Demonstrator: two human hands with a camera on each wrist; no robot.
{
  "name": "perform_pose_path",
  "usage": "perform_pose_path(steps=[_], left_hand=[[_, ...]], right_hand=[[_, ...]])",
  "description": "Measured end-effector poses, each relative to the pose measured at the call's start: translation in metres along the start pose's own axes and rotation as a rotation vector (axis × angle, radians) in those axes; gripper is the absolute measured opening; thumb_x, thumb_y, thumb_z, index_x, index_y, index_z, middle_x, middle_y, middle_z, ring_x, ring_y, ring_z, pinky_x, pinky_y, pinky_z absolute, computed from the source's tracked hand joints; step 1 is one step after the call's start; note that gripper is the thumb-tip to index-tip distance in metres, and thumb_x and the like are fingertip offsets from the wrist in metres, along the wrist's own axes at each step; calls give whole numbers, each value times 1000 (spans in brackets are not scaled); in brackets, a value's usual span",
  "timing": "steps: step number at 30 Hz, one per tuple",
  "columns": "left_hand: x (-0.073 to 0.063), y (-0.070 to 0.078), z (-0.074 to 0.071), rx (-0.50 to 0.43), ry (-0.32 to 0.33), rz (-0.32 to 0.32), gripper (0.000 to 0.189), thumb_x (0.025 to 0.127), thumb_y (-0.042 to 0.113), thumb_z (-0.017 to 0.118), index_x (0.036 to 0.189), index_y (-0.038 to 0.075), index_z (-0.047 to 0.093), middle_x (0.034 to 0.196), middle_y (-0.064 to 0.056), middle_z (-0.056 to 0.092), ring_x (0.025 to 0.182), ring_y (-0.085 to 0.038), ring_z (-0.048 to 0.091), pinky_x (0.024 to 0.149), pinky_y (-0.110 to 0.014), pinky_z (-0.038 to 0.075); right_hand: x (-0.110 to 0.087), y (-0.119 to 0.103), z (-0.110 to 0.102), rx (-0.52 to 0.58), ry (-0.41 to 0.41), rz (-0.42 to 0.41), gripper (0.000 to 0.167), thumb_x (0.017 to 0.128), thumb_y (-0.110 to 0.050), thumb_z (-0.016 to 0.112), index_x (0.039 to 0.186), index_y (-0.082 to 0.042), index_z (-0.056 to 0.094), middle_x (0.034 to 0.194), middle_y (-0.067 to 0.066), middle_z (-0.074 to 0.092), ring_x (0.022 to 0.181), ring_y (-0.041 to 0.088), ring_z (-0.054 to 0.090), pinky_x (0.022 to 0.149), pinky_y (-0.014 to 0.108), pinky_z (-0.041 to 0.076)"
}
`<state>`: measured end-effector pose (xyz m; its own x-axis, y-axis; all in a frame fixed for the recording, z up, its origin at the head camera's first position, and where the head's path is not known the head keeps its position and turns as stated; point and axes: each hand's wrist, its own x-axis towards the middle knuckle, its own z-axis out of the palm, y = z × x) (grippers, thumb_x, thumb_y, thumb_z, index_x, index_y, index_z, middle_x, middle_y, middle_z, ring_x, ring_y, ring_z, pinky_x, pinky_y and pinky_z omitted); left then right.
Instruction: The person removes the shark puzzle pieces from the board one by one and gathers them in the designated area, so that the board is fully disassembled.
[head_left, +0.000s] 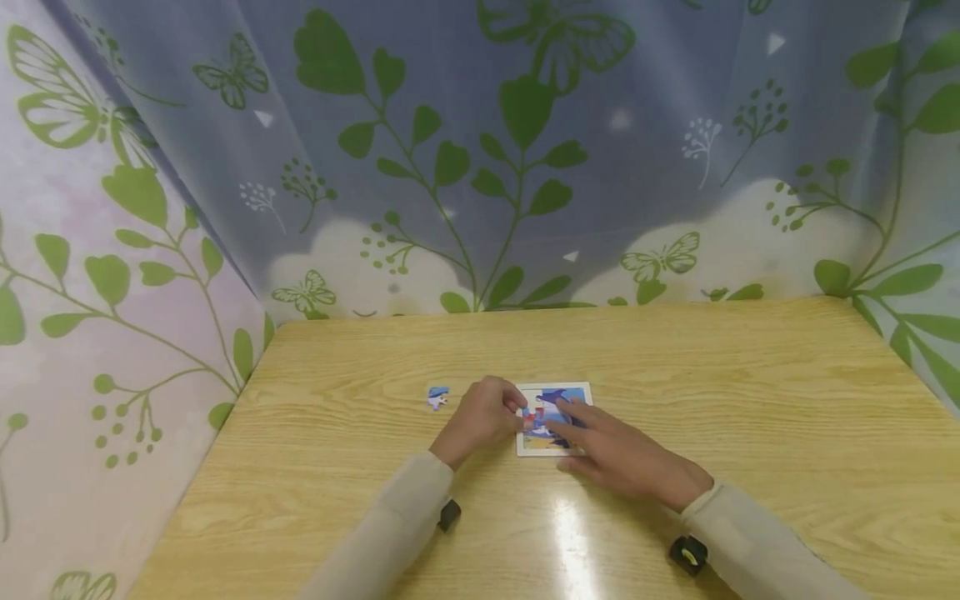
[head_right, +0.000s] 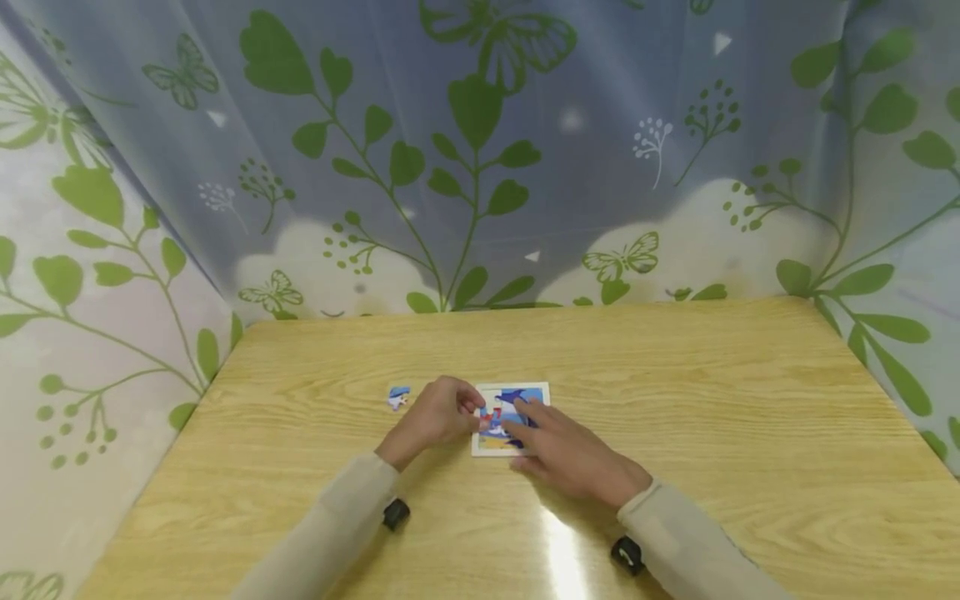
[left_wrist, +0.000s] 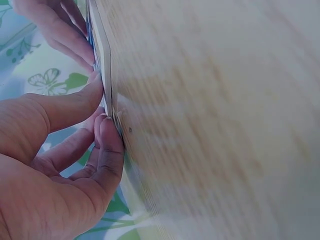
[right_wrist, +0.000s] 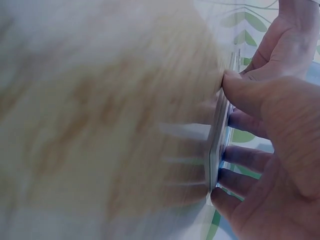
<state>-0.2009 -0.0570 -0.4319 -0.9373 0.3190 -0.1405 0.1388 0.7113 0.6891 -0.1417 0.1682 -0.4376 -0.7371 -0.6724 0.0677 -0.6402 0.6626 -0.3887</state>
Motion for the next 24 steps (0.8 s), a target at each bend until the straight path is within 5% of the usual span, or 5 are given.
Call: perform_pose_path(steps=[14, 24], left_hand=[[1, 3, 0, -4, -6, -38, 19, 79, 7, 85, 95, 6, 75, 87, 0, 65, 82, -16, 60, 76, -31, 54], [0, 4, 0, -24, 48, -26, 19, 78, 6, 87, 92, 5, 75, 84, -1, 66, 79, -16, 60, 73, -31, 53]], right_hand=[[0, 0, -1, 33, -35, 9, 67, 97, -40, 67, 147, 1, 49, 156, 32, 32, 142, 51, 33, 110, 61, 36], [1, 2, 2, -1, -25, 5, 66, 97, -40, 68, 145, 1, 51, 155, 32, 33, 141, 51, 35, 109, 60, 37]])
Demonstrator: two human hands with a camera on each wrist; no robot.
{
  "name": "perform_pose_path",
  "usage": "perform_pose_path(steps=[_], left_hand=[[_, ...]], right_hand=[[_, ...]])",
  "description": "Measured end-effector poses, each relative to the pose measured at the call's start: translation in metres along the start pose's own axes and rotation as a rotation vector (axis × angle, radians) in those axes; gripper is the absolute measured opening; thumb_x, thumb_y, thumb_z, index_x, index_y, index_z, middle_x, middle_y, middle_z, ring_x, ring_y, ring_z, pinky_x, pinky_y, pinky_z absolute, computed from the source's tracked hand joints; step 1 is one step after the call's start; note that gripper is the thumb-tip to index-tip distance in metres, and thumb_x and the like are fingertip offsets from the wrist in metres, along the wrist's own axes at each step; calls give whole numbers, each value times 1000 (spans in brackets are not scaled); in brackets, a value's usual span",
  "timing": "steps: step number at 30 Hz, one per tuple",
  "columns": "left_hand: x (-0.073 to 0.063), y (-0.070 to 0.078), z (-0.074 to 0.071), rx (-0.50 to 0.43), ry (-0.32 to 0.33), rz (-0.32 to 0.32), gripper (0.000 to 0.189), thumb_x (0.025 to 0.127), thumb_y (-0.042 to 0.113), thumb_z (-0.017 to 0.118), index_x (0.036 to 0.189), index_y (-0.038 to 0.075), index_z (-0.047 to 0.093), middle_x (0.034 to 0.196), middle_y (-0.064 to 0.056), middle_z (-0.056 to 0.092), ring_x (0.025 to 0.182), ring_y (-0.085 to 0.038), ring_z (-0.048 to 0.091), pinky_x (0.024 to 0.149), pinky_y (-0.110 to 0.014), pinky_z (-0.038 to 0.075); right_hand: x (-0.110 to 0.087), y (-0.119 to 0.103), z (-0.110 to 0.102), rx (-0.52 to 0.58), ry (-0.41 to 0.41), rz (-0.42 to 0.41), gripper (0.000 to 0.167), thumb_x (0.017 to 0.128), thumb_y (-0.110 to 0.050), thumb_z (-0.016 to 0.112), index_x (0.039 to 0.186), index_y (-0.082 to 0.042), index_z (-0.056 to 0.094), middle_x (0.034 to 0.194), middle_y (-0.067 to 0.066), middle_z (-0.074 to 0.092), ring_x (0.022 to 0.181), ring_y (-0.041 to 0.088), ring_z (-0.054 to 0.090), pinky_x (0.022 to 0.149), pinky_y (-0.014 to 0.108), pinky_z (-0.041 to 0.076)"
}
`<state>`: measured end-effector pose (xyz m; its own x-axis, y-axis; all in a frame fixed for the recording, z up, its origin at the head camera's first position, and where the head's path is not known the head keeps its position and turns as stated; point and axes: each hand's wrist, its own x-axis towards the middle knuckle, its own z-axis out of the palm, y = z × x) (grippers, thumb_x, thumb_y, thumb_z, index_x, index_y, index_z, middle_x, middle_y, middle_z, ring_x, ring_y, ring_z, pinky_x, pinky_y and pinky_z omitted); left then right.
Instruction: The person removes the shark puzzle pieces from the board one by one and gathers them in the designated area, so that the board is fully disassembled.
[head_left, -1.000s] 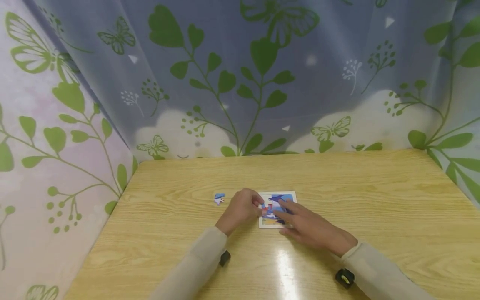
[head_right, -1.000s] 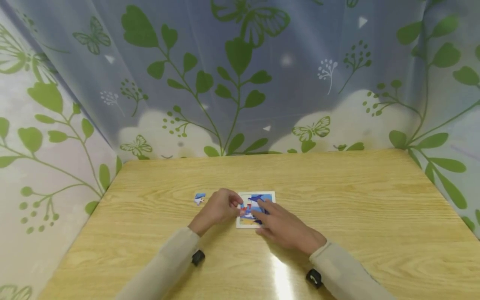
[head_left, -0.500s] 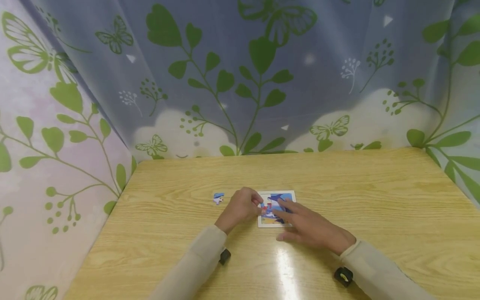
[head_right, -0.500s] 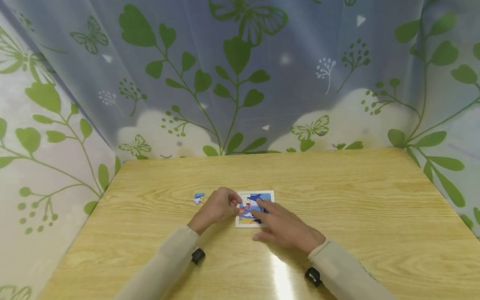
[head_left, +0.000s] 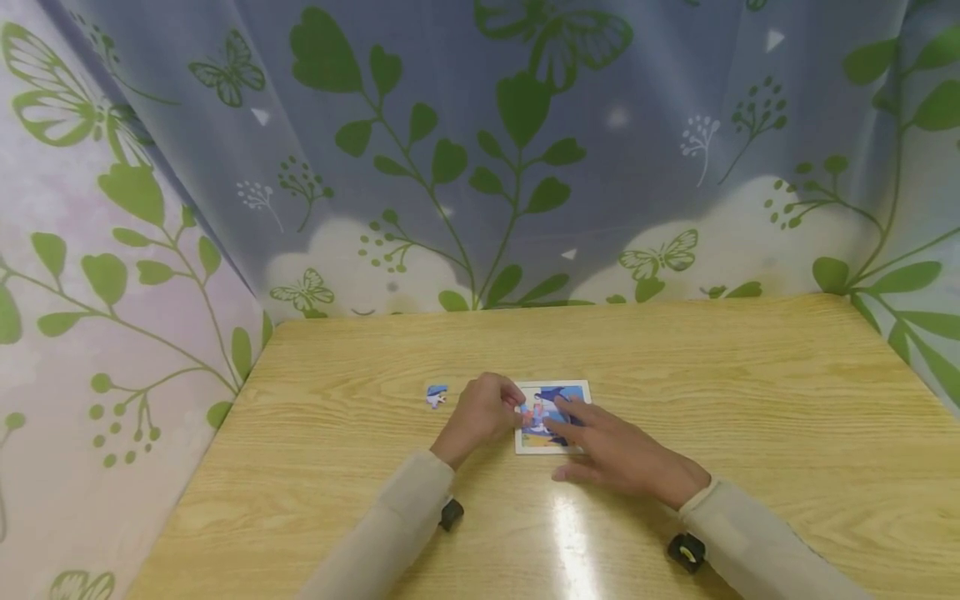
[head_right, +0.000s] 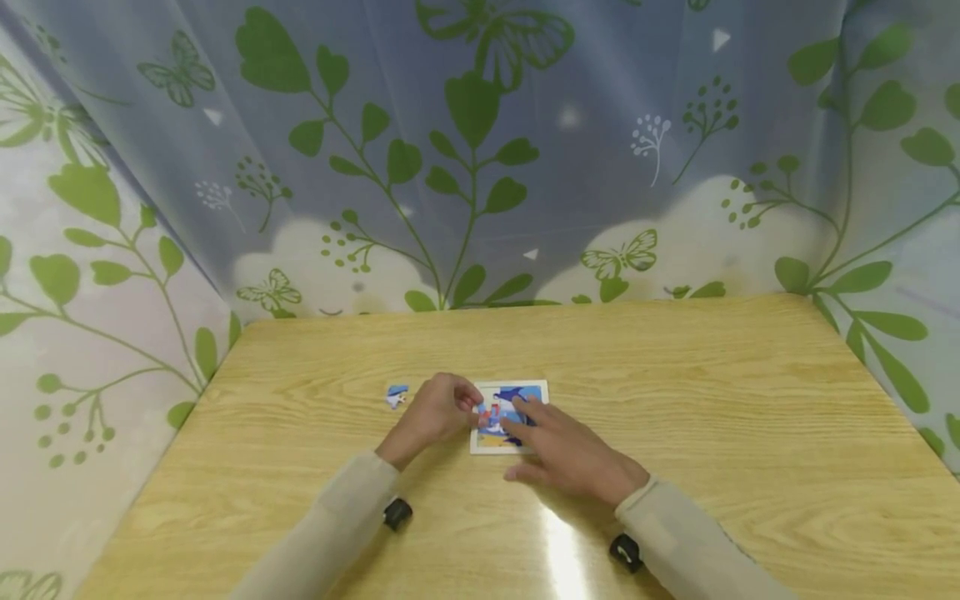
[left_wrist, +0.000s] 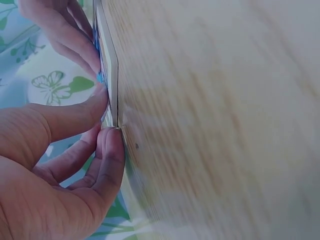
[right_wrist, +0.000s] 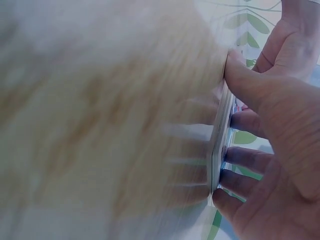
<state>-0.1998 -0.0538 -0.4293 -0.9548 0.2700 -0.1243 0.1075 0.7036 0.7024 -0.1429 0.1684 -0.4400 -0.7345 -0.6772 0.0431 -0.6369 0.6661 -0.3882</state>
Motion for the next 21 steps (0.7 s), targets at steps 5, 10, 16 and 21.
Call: perform_pose_path(steps=[5, 10, 16, 21], left_hand=[[-1, 0, 1, -28, 20, 11, 14, 81, 5, 85, 91, 4, 75, 82, -2, 69, 76, -15, 63, 70, -29, 55], [-3, 1, 1, -76, 37, 0, 4, 87, 4, 77, 90, 5, 77, 81, -1, 71, 75, -14, 64, 69, -29, 55], [-5, 2, 0, -157, 51, -13, 4, 90, 7, 75, 92, 5, 78, 82, -1, 71, 76, -14, 63, 68, -29, 54], [-7, -1, -1, -249, 42, -26, 4, 91, 6, 73, 92, 5, 77, 80, -1, 71, 75, -14, 65, 67, -28, 55]], right_hand=[[0, 0, 0, -9, 7, -4, 66, 96, -40, 68, 145, 1, 51, 154, 33, 34, 141, 51, 35, 109, 61, 37], [0, -2, 0, -9, 12, -7, 66, 96, -39, 69, 144, 2, 52, 154, 34, 35, 141, 51, 35, 110, 61, 35], [0, -1, 0, -4, 12, 0, 65, 96, -38, 69, 144, 2, 51, 154, 33, 34, 142, 50, 34, 111, 60, 34], [1, -1, 0, 1, 6, -6, 65, 97, -38, 68, 144, 2, 51, 154, 33, 34, 142, 50, 34, 111, 61, 34]])
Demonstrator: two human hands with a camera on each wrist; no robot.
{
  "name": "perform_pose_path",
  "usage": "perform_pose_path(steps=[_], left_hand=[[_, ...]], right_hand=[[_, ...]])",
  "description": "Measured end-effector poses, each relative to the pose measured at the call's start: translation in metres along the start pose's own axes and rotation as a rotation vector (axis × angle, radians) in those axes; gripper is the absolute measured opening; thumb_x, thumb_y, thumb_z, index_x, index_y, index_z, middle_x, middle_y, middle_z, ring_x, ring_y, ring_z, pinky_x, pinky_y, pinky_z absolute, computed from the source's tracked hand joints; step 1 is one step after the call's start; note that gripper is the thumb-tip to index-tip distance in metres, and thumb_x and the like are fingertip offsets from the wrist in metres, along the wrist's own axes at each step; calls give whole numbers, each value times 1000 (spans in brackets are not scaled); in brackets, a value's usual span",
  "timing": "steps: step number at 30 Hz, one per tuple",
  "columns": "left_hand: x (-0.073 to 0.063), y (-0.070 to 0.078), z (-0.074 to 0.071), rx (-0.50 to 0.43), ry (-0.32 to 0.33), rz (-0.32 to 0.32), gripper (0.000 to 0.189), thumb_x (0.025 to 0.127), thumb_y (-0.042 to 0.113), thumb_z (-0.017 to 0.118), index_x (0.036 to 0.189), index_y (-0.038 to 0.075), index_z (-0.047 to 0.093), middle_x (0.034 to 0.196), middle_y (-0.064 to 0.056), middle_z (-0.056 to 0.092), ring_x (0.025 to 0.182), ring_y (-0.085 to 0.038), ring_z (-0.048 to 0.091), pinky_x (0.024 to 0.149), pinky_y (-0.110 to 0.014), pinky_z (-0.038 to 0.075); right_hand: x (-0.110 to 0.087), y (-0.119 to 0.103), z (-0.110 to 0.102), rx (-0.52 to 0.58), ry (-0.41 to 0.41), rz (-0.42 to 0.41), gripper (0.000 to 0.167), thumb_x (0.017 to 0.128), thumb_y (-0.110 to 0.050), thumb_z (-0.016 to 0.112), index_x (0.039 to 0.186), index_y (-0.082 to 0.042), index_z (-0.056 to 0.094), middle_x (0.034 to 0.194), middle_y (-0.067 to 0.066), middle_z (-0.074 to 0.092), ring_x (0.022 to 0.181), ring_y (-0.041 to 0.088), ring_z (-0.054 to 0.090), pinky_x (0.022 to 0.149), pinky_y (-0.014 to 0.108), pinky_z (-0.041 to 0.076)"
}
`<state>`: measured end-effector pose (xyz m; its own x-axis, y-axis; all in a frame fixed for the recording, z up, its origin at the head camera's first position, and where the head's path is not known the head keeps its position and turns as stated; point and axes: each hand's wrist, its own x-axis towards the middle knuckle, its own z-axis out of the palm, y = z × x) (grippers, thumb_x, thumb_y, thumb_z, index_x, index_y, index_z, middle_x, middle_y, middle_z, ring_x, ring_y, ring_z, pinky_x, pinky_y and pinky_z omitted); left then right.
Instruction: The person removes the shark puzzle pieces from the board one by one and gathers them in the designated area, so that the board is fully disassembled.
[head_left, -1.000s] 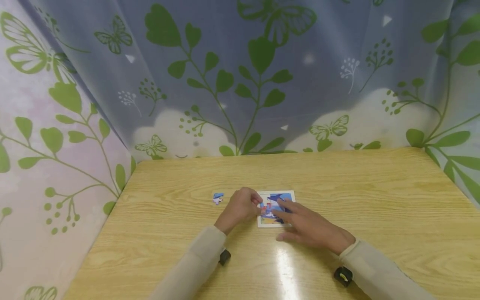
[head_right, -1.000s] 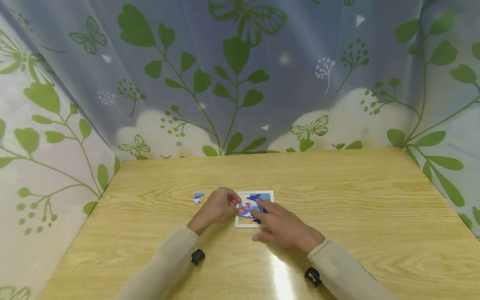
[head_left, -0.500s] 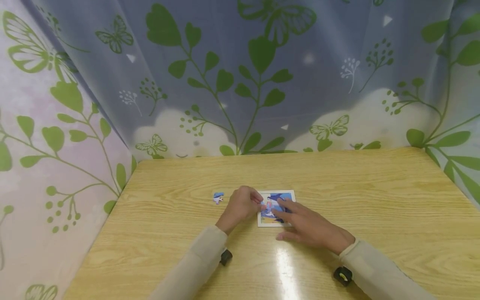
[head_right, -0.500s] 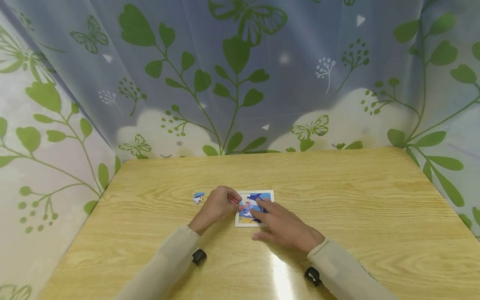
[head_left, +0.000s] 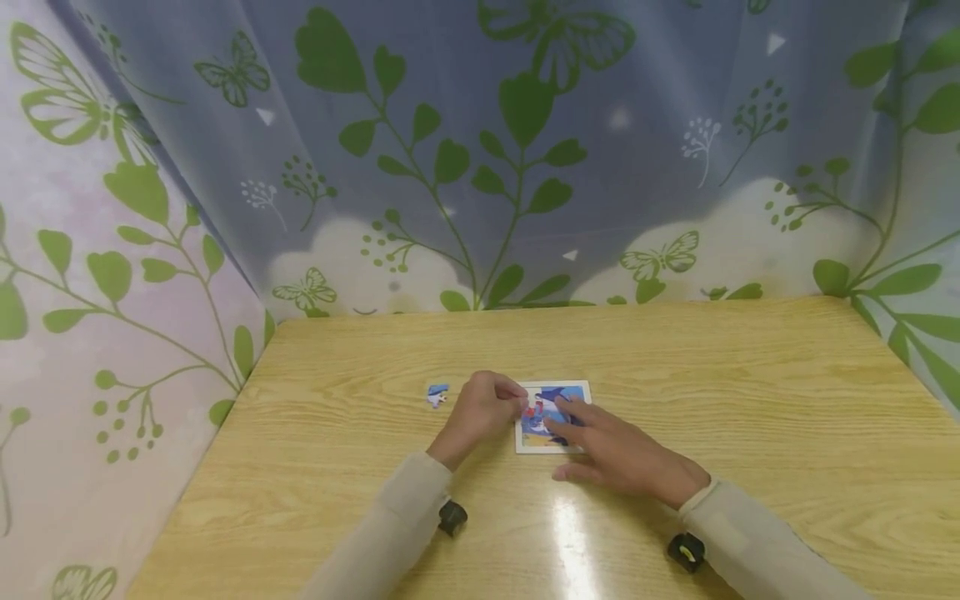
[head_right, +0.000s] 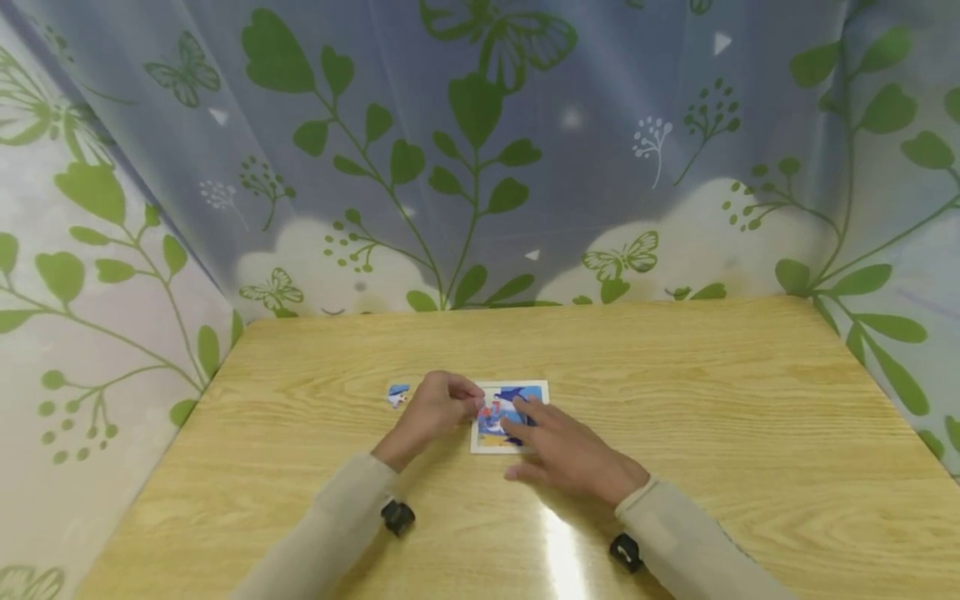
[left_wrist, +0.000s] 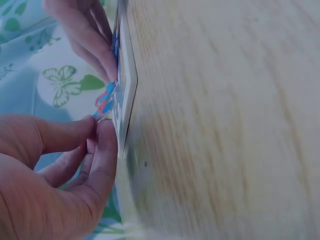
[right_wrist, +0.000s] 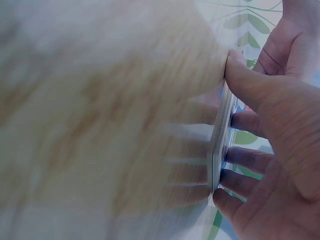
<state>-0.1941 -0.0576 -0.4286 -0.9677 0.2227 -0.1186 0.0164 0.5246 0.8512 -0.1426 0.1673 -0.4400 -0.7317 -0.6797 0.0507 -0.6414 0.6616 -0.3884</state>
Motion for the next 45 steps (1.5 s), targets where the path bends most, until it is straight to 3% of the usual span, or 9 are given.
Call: perform_pose_path(steps=[6, 13, 20, 30, 45], left_hand=[[-3, -7, -9, -46, 10, -12, 5, 92, 4, 71, 93, 2, 76, 83, -4, 71, 76, -15, 66, 69, -29, 56], [-10, -15, -28, -98, 21, -61, 6, 93, 2, 70, 97, -2, 73, 90, -10, 70, 77, -18, 69, 72, -31, 58], [-16, -31, -47, -63, 74, -75, 6, 94, 1, 69, 96, -1, 73, 90, -10, 69, 77, -19, 68, 70, -31, 58], [-29, -51, -74, -95, 144, -98, 5, 92, -4, 69, 95, -4, 73, 93, -13, 70, 77, -19, 68, 71, -32, 59], [-37, -62, -95, 9, 199, -160, 6, 90, -5, 70, 93, -5, 75, 86, -13, 71, 71, -17, 65, 64, -26, 53]], right_hand=[[1, 0, 0, -2, -2, -4, 65, 97, -40, 68, 144, 1, 52, 154, 32, 35, 141, 49, 35, 111, 61, 34], [0, -2, -1, -8, 1, 3, 65, 96, -39, 69, 144, 1, 52, 154, 32, 34, 142, 49, 35, 111, 60, 33], [-1, -1, 0, -4, 2, 0, 66, 96, -39, 69, 144, 2, 51, 154, 32, 34, 142, 49, 34, 112, 60, 32], [-1, 0, -1, 4, 8, -10, 65, 96, -39, 69, 144, 2, 52, 154, 33, 34, 141, 50, 35, 111, 61, 33], [-2, 0, -2, 32, 3, 1, 64, 97, -39, 68, 145, 1, 51, 155, 32, 34, 142, 48, 34, 112, 61, 33]])
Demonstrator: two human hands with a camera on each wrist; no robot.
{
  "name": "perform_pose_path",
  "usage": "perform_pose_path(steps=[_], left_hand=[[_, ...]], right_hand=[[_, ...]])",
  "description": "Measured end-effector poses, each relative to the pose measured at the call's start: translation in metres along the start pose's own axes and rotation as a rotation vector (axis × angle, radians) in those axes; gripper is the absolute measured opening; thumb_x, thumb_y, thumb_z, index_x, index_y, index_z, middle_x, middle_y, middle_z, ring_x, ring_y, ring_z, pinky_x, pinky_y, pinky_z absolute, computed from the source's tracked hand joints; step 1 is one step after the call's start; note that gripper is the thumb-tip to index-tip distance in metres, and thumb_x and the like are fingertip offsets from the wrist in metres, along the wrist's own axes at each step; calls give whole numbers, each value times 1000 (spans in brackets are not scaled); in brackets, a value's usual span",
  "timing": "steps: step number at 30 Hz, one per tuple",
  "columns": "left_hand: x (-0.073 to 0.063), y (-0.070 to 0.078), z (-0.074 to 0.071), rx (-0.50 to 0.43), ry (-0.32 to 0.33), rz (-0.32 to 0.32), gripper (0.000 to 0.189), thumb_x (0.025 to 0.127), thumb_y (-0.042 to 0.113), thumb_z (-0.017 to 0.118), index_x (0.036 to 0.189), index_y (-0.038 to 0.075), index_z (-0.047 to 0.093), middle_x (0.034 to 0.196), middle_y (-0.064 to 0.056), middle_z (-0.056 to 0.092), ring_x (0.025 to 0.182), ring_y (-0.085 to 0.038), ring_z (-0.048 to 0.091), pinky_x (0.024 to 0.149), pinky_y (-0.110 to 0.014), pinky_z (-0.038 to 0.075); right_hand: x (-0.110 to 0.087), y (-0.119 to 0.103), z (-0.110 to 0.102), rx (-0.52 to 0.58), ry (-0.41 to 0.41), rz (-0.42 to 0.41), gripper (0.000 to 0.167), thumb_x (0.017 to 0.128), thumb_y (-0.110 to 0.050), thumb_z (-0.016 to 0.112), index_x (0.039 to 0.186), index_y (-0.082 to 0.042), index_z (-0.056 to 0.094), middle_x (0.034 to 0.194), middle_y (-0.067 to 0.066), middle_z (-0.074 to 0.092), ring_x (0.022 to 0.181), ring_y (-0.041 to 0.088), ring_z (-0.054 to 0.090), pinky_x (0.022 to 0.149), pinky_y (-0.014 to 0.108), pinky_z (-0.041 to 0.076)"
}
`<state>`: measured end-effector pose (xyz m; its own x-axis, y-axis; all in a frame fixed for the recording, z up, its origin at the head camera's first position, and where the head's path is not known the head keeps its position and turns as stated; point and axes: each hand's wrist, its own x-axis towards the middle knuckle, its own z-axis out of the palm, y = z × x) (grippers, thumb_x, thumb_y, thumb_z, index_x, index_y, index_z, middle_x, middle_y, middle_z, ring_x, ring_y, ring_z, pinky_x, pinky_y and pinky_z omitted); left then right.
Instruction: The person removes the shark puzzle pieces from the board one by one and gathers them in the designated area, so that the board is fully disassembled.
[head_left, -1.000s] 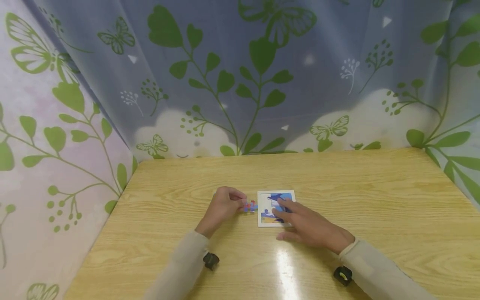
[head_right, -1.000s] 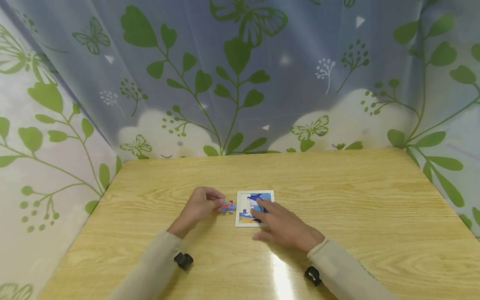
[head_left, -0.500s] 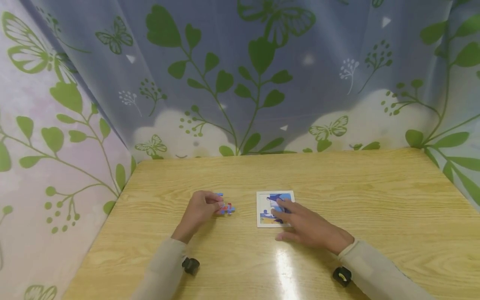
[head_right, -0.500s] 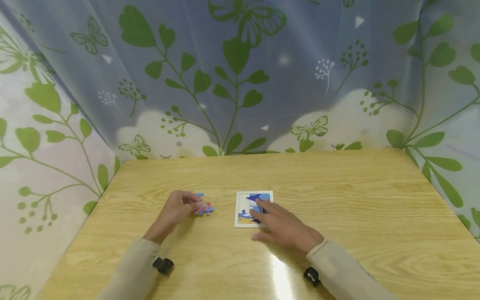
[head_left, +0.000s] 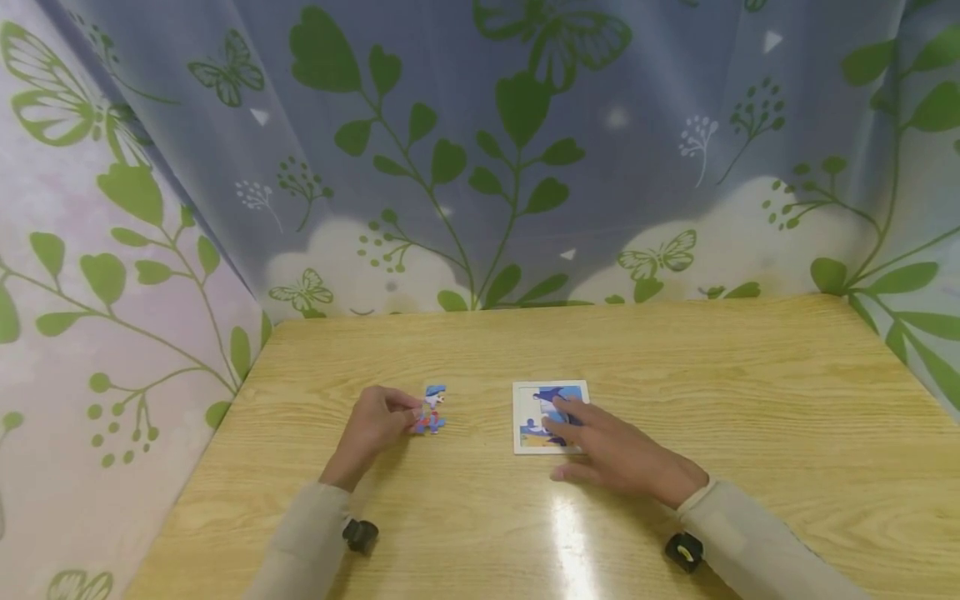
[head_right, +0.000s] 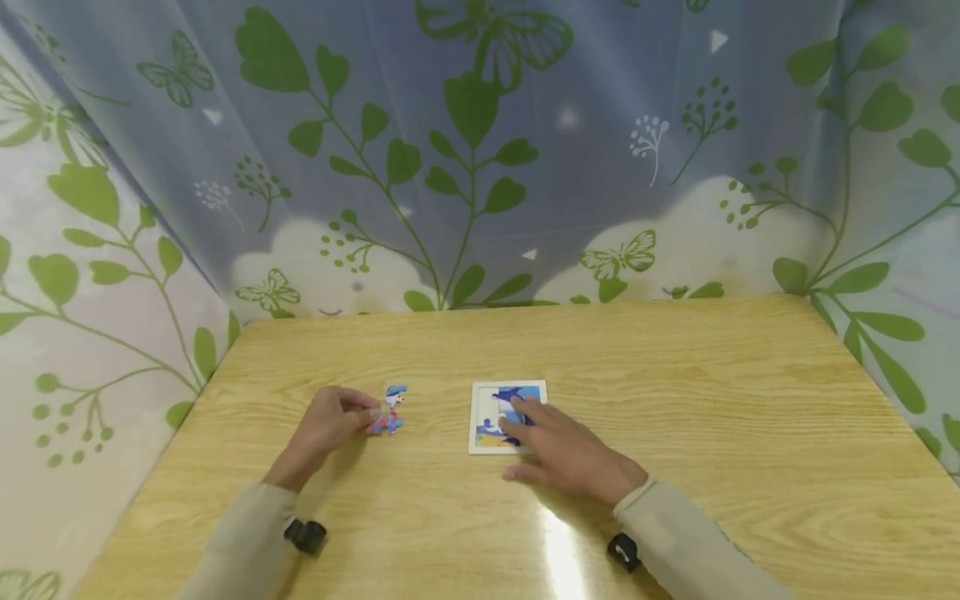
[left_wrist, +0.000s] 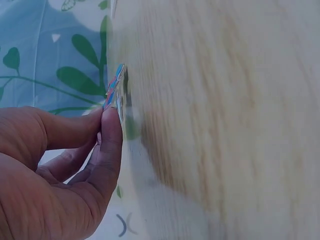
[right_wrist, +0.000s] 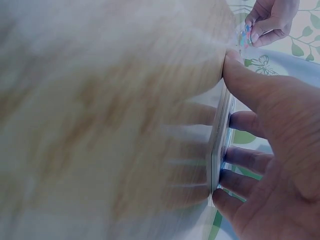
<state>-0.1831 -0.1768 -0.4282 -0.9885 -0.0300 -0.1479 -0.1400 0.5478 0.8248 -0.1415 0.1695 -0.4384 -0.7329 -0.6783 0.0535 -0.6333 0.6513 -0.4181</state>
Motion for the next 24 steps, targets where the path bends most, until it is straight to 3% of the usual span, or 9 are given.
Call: perform_pose_path(steps=[16, 24], left_hand=[[9, -2, 5, 112, 24, -1, 3, 88, -1, 74, 89, -1, 77, 78, -8, 71, 66, -14, 64, 60, -24, 51], [8, 2, 5, 113, 10, 8, 4, 90, 2, 73, 89, -1, 76, 80, -8, 71, 69, -17, 65, 62, -28, 53]], right_hand=[[0, 2, 3, -5, 16, -9, 64, 97, -39, 68, 145, 1, 52, 154, 32, 34, 142, 48, 34, 112, 61, 32], [-2, 0, 0, 13, 24, -12, 63, 97, -38, 68, 145, 1, 52, 154, 33, 35, 141, 49, 35, 110, 61, 36]])
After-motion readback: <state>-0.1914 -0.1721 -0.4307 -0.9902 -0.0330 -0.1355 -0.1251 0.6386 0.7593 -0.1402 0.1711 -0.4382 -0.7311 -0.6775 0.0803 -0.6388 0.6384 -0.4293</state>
